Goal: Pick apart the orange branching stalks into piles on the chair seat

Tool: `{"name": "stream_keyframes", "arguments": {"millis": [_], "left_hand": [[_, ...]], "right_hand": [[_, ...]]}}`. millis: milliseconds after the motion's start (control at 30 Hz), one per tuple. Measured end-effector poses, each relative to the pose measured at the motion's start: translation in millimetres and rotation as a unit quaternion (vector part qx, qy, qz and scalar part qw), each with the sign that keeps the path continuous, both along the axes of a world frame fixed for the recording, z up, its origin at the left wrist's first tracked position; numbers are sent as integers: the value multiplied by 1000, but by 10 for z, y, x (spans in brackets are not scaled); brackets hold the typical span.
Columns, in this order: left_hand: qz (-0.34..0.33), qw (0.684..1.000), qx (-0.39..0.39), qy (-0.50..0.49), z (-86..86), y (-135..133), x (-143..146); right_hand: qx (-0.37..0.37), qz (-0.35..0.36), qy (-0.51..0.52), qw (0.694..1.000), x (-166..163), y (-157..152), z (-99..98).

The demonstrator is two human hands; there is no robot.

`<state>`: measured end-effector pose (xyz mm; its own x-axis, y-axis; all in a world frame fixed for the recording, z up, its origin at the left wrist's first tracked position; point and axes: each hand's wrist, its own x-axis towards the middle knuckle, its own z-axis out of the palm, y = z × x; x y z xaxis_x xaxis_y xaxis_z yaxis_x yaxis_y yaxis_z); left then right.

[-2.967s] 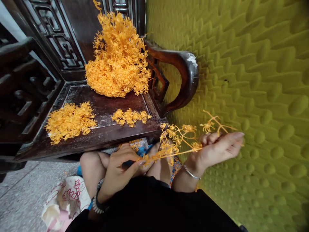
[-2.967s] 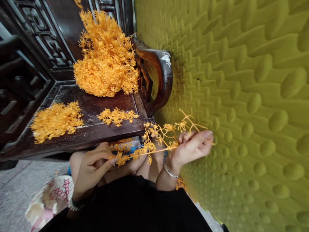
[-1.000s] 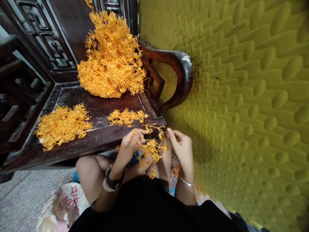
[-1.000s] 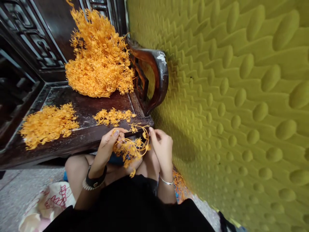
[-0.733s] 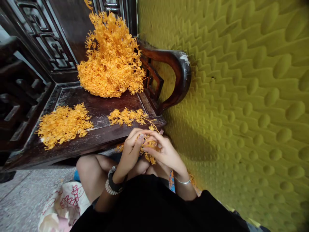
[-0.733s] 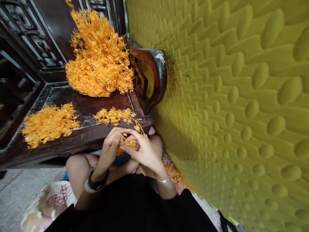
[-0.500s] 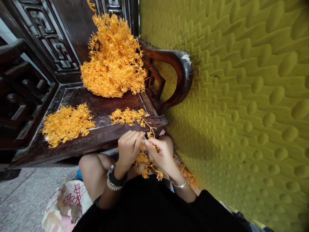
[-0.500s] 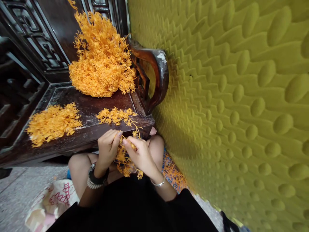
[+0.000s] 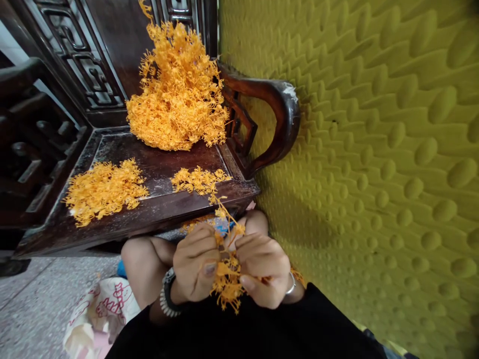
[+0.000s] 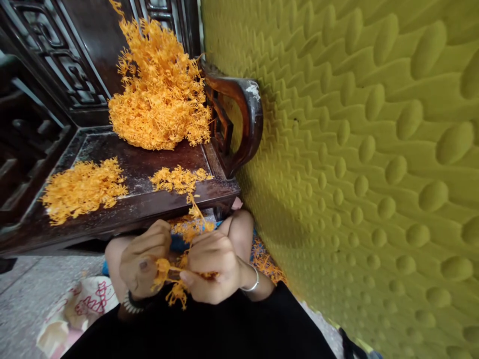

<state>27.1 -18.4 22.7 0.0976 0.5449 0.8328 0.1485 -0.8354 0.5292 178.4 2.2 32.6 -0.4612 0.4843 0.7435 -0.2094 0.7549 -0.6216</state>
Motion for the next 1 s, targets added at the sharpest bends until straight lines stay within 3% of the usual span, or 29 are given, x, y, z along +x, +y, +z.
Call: {"name": "stream_keyframes", "arguments": {"millis": [100, 200, 300, 433, 600, 700, 833, 900, 1000], "left_hand": [[-14, 999, -36, -1, 18, 34, 4], [-31, 989, -142, 30, -79, 193, -39], [35, 969, -233, 68, -306, 495, -98], [175, 935, -210, 225, -675, 878, -105], [223, 897, -208, 321, -889, 1016, -35], [224, 913, -210, 267, -832, 968, -25], [185, 952, -240, 36, -583, 761, -34], [99, 958, -267, -25, -431, 638, -21], [-62, 951, -300, 48, -258, 519, 35]], "right_hand": [[54, -28, -40, 997, 42, 60, 47], [89, -94, -61, 990, 129, 144, 52], [89, -165, -47, 981, 225, 224, 28], [72, -251, -28, 965, 316, 271, -16], [41, -337, 88, 937, 448, 240, -19], [10, -355, 110, 928, 563, 203, 25], [-74, -314, -51, 945, 608, 200, 85], [-117, -256, -148, 948, 561, 231, 81], [-156, -168, -222, 948, 471, 284, 25]]}}
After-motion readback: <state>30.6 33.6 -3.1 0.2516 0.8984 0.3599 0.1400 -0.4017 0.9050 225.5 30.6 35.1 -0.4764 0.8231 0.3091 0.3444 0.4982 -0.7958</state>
